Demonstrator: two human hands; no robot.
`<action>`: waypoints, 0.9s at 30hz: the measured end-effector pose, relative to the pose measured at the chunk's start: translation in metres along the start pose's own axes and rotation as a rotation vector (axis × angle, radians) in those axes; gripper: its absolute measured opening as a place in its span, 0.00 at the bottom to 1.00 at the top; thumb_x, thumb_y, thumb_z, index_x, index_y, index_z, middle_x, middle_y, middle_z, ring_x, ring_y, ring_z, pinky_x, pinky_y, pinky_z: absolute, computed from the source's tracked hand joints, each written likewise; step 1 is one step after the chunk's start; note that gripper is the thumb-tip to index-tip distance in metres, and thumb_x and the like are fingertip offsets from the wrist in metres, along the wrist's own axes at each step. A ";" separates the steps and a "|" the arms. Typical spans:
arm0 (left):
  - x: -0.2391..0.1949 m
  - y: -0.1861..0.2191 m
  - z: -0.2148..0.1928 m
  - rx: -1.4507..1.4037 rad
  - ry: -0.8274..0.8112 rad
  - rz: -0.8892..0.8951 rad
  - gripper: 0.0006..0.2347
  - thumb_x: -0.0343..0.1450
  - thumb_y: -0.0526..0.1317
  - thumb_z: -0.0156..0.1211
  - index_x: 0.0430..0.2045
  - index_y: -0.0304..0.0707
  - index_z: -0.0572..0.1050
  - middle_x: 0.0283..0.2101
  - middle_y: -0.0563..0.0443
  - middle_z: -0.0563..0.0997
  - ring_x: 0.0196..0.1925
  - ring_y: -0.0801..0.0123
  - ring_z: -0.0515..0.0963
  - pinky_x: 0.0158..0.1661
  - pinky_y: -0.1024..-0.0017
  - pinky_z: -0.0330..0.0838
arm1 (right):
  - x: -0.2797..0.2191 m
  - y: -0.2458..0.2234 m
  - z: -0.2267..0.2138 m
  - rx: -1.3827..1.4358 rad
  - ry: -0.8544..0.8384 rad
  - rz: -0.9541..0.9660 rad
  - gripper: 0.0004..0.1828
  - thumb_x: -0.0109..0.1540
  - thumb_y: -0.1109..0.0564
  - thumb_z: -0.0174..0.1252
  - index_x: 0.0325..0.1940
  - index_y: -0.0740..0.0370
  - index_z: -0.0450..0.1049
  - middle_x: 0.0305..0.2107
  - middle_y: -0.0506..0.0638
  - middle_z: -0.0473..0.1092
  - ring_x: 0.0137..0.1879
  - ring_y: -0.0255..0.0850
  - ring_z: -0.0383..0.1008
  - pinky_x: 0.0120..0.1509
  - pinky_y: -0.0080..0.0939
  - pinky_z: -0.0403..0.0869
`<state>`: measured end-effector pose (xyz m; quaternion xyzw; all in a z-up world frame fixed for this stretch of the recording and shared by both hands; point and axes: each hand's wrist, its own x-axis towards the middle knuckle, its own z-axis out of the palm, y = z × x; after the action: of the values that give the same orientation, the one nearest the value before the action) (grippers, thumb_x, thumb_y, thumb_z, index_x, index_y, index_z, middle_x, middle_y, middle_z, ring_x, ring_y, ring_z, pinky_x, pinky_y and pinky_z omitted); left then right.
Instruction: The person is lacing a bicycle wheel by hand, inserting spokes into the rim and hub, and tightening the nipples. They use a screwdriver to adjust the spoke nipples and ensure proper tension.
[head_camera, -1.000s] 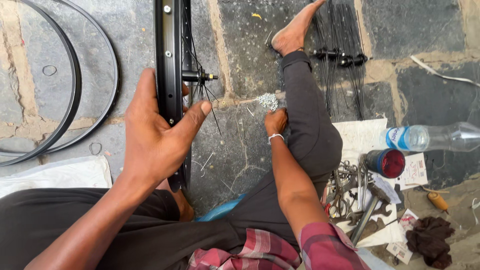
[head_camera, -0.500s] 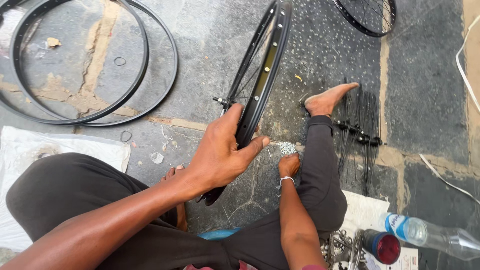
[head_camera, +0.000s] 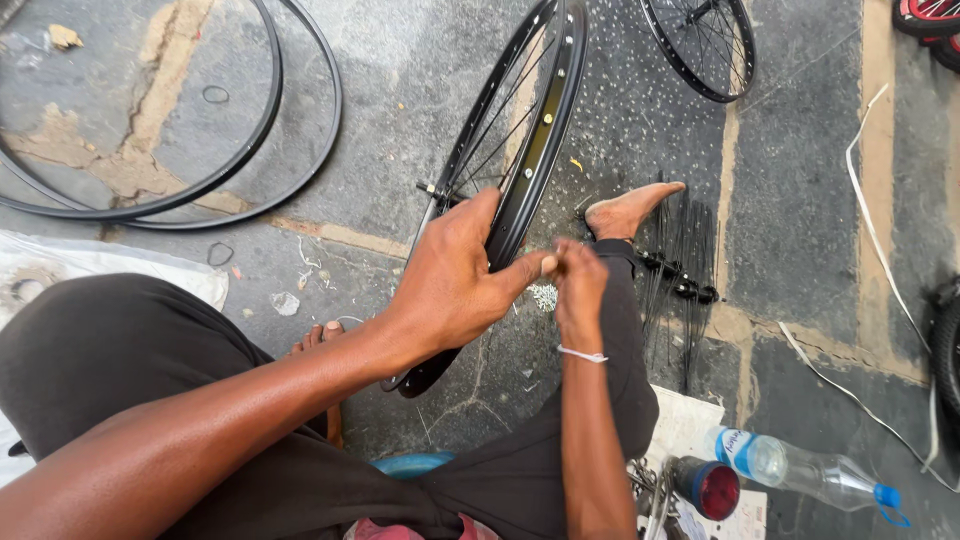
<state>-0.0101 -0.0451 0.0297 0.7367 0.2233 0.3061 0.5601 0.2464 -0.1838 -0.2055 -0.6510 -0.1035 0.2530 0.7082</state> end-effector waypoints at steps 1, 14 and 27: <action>0.001 -0.002 0.001 0.003 -0.008 -0.032 0.14 0.66 0.41 0.71 0.31 0.31 0.70 0.25 0.46 0.71 0.22 0.66 0.70 0.24 0.64 0.64 | -0.012 -0.054 0.014 0.124 -0.143 0.003 0.10 0.63 0.69 0.56 0.48 0.74 0.78 0.34 0.55 0.75 0.37 0.40 0.77 0.42 0.35 0.77; 0.011 -0.011 0.014 0.009 0.043 0.075 0.11 0.67 0.36 0.63 0.33 0.28 0.67 0.31 0.36 0.75 0.38 0.46 0.77 0.38 0.52 0.68 | -0.138 -0.281 0.159 -0.948 -0.668 -0.640 0.18 0.64 0.67 0.61 0.58 0.66 0.69 0.39 0.49 0.76 0.46 0.34 0.79 0.47 0.32 0.75; 0.013 -0.016 0.016 0.006 0.036 0.114 0.11 0.64 0.34 0.63 0.33 0.27 0.68 0.33 0.35 0.77 0.40 0.46 0.78 0.41 0.50 0.70 | -0.143 -0.295 0.170 -1.189 -0.725 -0.793 0.19 0.60 0.68 0.60 0.54 0.65 0.69 0.37 0.50 0.76 0.42 0.39 0.81 0.45 0.37 0.78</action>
<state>0.0107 -0.0429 0.0141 0.7444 0.1920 0.3500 0.5353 0.1100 -0.1137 0.1303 -0.7115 -0.6682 0.0805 0.2020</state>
